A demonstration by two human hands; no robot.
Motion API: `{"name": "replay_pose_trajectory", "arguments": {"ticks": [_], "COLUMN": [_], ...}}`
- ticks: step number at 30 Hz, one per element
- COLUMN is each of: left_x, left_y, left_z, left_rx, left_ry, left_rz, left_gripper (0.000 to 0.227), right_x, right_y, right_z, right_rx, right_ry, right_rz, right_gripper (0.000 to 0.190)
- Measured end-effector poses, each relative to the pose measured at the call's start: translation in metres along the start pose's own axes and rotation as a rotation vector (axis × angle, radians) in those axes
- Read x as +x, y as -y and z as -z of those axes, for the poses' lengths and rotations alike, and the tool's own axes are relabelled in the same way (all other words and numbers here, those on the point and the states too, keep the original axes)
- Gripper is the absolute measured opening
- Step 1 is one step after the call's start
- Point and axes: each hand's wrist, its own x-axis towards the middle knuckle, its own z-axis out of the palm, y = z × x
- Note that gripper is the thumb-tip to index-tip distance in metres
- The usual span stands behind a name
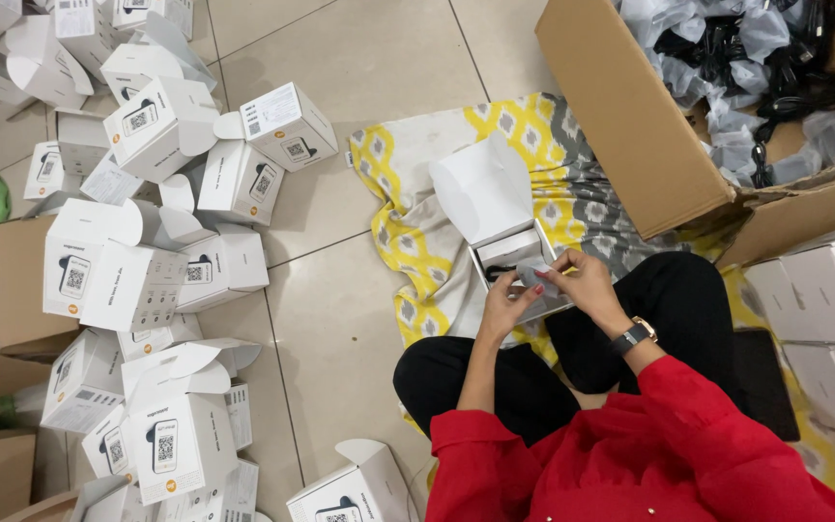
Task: The person packs power adapters and cables into small electronics boxes.
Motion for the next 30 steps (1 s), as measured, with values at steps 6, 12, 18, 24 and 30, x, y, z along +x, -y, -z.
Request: {"name": "replay_pose_trajectory", "arguments": {"ticks": [6,12,18,24,30], "left_x": [0.011,0.008,0.011,0.02,0.016], "left_y": [0.032,0.01,0.01,0.025,0.01], "left_z": [0.013,0.03,0.032,0.027,0.012], "left_rx": [-0.324,-0.645,-0.688,-0.6,-0.148], "left_ry": [-0.135,-0.495,-0.483,-0.441,-0.46], "left_rz": [0.115,0.264,0.372,0.352,0.163], "left_gripper": [0.043,0.055,0.071,0.068,0.046], "right_x": [0.002,-0.006,-0.011,-0.005,-0.007], "right_y": [0.015,-0.005,-0.024,-0.015,-0.029], "right_z": [-0.009,-0.011,-0.018,-0.021,-0.022], "right_rx": [-0.066,-0.677,-1.09,-1.287,-1.084], "right_ry": [0.133,0.069,0.13,0.262,0.128], "right_rz": [0.115,0.334,0.386,0.294,0.36], "right_gripper": [0.025,0.029,0.04,0.053,0.068]}}
